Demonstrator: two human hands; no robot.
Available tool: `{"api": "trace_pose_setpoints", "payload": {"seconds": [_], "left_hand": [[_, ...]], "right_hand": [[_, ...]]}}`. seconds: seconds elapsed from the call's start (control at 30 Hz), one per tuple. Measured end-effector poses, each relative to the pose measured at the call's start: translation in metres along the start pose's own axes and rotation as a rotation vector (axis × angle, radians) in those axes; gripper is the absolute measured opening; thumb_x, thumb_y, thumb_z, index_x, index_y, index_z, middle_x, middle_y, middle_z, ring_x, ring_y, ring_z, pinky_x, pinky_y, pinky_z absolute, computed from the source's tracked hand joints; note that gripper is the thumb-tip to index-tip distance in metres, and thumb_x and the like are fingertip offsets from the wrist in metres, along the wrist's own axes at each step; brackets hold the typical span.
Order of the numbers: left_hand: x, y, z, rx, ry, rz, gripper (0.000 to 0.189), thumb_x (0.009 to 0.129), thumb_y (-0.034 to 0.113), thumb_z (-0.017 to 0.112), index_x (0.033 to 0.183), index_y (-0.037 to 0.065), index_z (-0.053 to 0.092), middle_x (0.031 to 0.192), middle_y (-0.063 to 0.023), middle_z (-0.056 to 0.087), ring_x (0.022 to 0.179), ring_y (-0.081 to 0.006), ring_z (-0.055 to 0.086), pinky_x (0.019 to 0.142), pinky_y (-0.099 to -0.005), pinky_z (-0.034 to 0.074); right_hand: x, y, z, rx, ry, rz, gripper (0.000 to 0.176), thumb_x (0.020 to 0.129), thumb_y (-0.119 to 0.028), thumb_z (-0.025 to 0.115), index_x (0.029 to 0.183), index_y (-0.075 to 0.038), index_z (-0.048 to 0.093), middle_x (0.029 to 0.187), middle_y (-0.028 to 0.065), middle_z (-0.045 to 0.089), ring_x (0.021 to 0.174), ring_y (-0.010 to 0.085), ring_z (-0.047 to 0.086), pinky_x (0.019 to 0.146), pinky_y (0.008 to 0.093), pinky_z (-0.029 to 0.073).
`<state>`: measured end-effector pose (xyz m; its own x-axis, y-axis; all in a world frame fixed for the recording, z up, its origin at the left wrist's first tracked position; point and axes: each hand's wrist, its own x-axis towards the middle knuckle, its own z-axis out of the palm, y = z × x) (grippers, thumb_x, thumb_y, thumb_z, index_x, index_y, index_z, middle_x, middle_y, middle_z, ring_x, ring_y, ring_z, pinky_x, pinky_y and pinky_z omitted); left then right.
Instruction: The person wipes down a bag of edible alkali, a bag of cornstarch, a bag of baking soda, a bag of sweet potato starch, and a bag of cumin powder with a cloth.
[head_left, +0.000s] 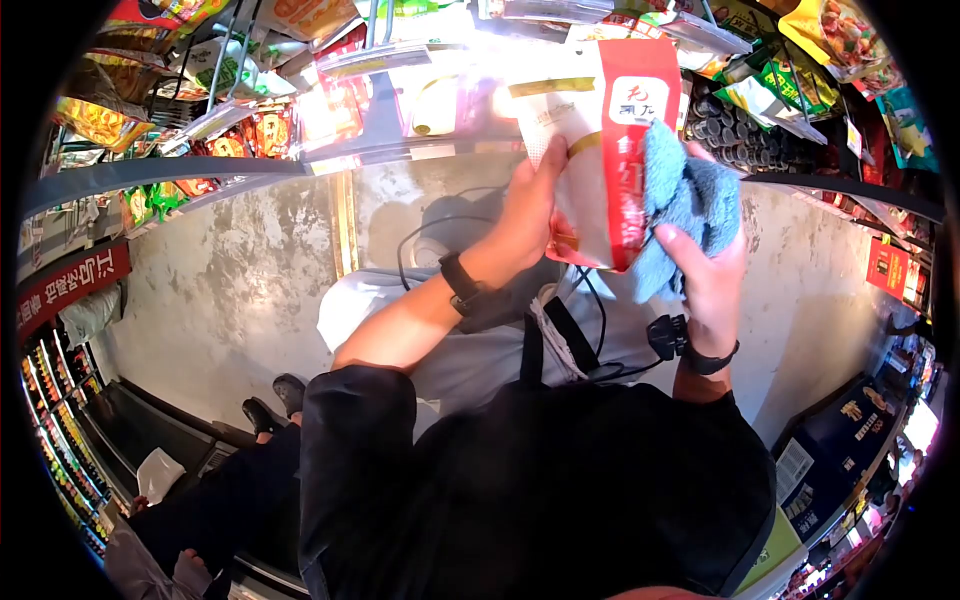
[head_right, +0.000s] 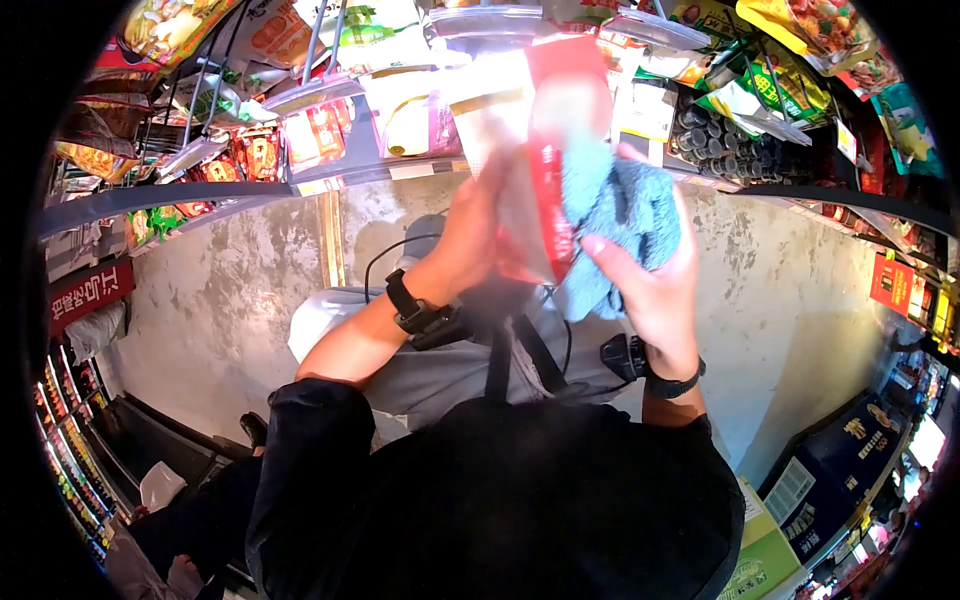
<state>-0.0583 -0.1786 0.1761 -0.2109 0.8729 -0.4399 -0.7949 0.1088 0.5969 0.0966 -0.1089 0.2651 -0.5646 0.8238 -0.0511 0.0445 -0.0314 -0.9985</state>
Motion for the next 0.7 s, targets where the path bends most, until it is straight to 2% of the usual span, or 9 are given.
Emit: {"api": "trace_pose_setpoints", "payload": {"seconds": [0.03,0.13,0.23,0.33,0.4,0.43,0.53,0.6,0.7], "left_hand": [[0.006,-0.005,0.003,-0.013,0.033,0.121,0.048,0.098,0.041,0.038,0.123,0.001,0.047,0.111,-0.0089,0.06,0.09,-0.0164,0.063,0.077,-0.0291,0.053],[0.006,-0.001,0.002,-0.273,-0.068,-0.068,0.053,0.098,0.046,0.034,0.123,0.002,0.048,0.112,-0.01,0.06,0.092,-0.019,0.064,0.085,-0.0303,0.051],[0.023,-0.039,-0.016,-0.514,-0.414,0.067,0.047,0.098,0.043,0.033,0.112,0.003,0.052,0.096,-0.0109,0.062,0.083,-0.0193,0.063,0.076,-0.0325,0.051],[0.029,-0.039,-0.027,0.097,-0.623,0.355,0.026,0.098,0.026,0.039,0.107,0.005,0.051,0.087,-0.0101,0.06,0.078,-0.0203,0.061,0.074,-0.0327,0.05],[0.017,-0.042,-0.033,0.123,-0.577,0.324,0.025,0.097,0.018,0.041,0.117,0.005,0.049,0.096,-0.0104,0.06,0.088,-0.0213,0.061,0.082,-0.0325,0.049],[0.009,-0.048,-0.024,0.119,-0.303,0.321,0.037,0.096,0.012,0.044,0.132,0.006,0.039,0.118,-0.011,0.053,0.109,-0.0208,0.054,0.093,-0.0326,0.045],[0.001,-0.028,-0.032,0.471,-0.403,0.273,0.045,0.098,0.018,0.04,0.14,0.006,0.029,0.135,-0.01,0.041,0.124,-0.0217,0.042,0.102,-0.0342,0.039],[0.005,-0.03,-0.032,-0.317,-0.377,-0.017,0.047,0.1,0.027,0.034,0.141,0.006,0.027,0.139,-0.0126,0.038,0.126,-0.023,0.041,0.103,-0.0354,0.037],[0.007,-0.021,-0.03,-0.248,-0.386,0.044,0.052,0.099,0.034,0.033,0.143,0.007,0.025,0.144,-0.0153,0.031,0.131,-0.0278,0.037,0.107,-0.0387,0.033]], "right_hand": [[-0.002,0.002,0.004,0.096,-0.034,0.026,0.068,0.073,-0.003,0.071,0.133,0.004,0.039,0.127,0.0111,0.05,0.115,0.0184,0.048,0.099,0.0319,0.037],[-0.007,0.007,0.011,0.267,-0.157,0.155,0.065,0.07,0.0,0.066,0.131,0.003,0.043,0.126,0.0092,0.051,0.116,0.0182,0.048,0.101,0.0324,0.035],[0.0,0.024,0.026,0.074,-0.132,0.01,0.058,0.07,0.0,0.063,0.127,0.001,0.048,0.126,0.0106,0.052,0.116,0.0191,0.049,0.099,0.033,0.036],[0.004,0.045,0.041,-0.248,-0.085,-0.167,0.052,0.071,0.002,0.056,0.123,0.001,0.052,0.13,0.0162,0.049,0.119,0.0268,0.048,0.102,0.0351,0.033],[0.009,0.06,0.04,-0.343,-0.169,-0.376,0.055,0.067,0.005,0.053,0.122,0.001,0.053,0.133,0.02,0.046,0.124,0.033,0.044,0.104,0.0377,0.031],[0.012,0.065,0.04,-0.372,-0.164,-0.39,0.057,0.067,0.005,0.052,0.123,0.0,0.052,0.135,0.0207,0.043,0.125,0.0345,0.042,0.105,0.0385,0.03],[0.011,0.075,0.041,-0.404,-0.13,-0.405,0.059,0.068,0.005,0.051,0.127,0.0,0.049,0.14,0.0222,0.035,0.13,0.0377,0.035,0.107,0.0407,0.028],[0.003,0.084,0.049,-0.348,-0.079,-0.38,0.057,0.072,0.003,0.051,0.129,0.0,0.046,0.143,0.0226,0.03,0.132,0.0383,0.032,0.108,0.0417,0.026],[-0.005,0.094,0.055,-0.426,-0.134,-0.509,0.061,0.087,-0.033,0.054,0.135,0.0,0.038,0.144,0.0259,0.026,0.135,0.042,0.024,0.108,0.0491,0.02]]}}
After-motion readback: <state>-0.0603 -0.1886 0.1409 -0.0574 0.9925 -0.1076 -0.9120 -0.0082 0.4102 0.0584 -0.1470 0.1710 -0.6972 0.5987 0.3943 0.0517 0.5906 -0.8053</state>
